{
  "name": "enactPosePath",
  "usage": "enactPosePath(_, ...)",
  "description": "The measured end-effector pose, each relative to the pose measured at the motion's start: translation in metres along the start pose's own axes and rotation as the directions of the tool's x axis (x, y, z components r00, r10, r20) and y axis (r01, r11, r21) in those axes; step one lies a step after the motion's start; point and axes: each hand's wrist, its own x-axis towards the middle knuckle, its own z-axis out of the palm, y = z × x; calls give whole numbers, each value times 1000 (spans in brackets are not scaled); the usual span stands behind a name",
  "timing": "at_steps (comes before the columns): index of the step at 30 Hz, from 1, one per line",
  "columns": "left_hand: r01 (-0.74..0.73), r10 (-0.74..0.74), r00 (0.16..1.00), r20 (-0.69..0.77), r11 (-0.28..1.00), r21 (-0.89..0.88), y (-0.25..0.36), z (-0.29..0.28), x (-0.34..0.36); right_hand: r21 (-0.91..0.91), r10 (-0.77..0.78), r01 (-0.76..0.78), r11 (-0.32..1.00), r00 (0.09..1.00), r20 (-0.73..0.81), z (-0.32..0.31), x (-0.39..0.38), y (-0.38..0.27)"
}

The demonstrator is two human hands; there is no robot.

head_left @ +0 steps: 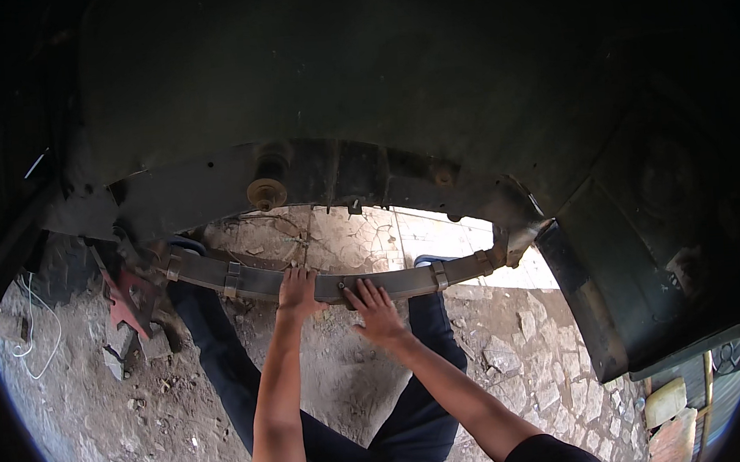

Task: The person works under a vehicle, repeatedly rubbing a metal bar with a sanding block to smooth or clean its surface. The hands move back and forth along the bar while the person remains in a crouched position beneath the car.

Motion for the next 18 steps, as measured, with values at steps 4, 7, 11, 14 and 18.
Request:
enactPosePath(4, -2, 2, 1000, 8, 1000, -24, 1, -3, 1, -95, 215, -211, 973, 976, 31, -2, 8, 32)
enactPosePath(7, -3, 3, 1000, 0, 1000, -30, -1, -5, 0, -104, 111, -100, 989, 988, 106, -9, 6, 9)
enactPosePath(11, 6, -5, 1000, 12, 999, -39, 3, -9, 0, -49, -35, 40, 998, 994, 99, -10, -3, 16)
enactPosePath(14, 6, -5, 1000, 20, 999, -51, 1, -5, 2, -75, 130, -125, 989, 989, 73, -10, 5, 26)
enactPosePath(18, 9, -9, 1000, 6, 999, -31, -2, -3, 1, -68, 91, -84, 994, 989, 116, -17, 6, 2)
